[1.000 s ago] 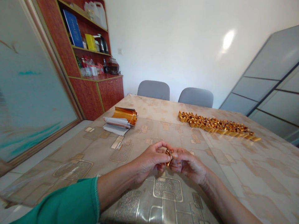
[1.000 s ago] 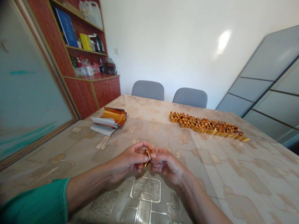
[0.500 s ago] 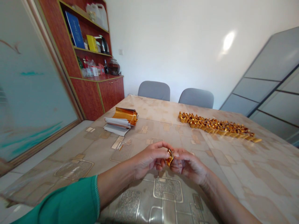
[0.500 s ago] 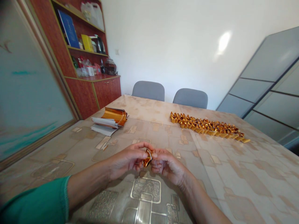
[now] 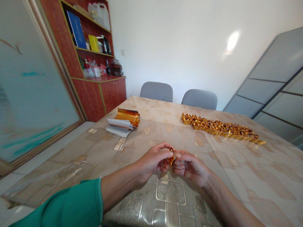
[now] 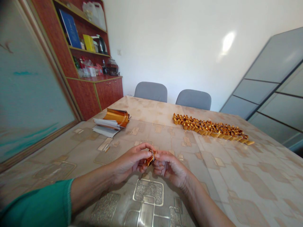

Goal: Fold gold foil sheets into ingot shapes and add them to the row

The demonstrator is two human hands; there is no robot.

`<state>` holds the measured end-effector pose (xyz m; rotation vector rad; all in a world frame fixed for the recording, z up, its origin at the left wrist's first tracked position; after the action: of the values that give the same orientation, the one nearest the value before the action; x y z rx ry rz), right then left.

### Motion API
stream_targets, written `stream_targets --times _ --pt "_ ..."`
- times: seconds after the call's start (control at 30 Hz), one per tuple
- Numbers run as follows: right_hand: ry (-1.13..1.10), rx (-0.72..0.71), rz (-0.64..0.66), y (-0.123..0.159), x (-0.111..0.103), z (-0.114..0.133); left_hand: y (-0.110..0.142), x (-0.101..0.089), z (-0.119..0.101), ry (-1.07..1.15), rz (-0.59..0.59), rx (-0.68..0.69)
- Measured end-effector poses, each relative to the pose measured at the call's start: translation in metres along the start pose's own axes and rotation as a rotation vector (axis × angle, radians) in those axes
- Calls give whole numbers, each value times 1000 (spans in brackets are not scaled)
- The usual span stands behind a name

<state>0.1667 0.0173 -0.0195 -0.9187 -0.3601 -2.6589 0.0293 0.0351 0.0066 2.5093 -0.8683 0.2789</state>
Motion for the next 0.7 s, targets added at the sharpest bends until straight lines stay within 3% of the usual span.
stream_targets --times 0.17,0.37,0.57,0.7 --pt "8 5 -6 0 -2 -1 1 1 2 26 79 -66" --pt "14 2 -8 1 -1 -6 0 -1 6 18 55 -127" --pt "2 -22 -35 0 -8 -2 -2 -2 6 257 195 -178" --pt "13 -48 -32 1 -9 9 -2 -4 0 232 172 -112"
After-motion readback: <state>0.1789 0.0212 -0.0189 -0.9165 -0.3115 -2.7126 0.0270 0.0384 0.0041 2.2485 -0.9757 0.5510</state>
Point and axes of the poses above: each hand's wrist, its own y-axis away from the middle knuckle, its own x-axis out of the palm, z = x × y, the point moved 4 cm from there along -y, towards the middle knuckle, and after that the axes turned 9 degrees about -x, right-handed, at the moved point
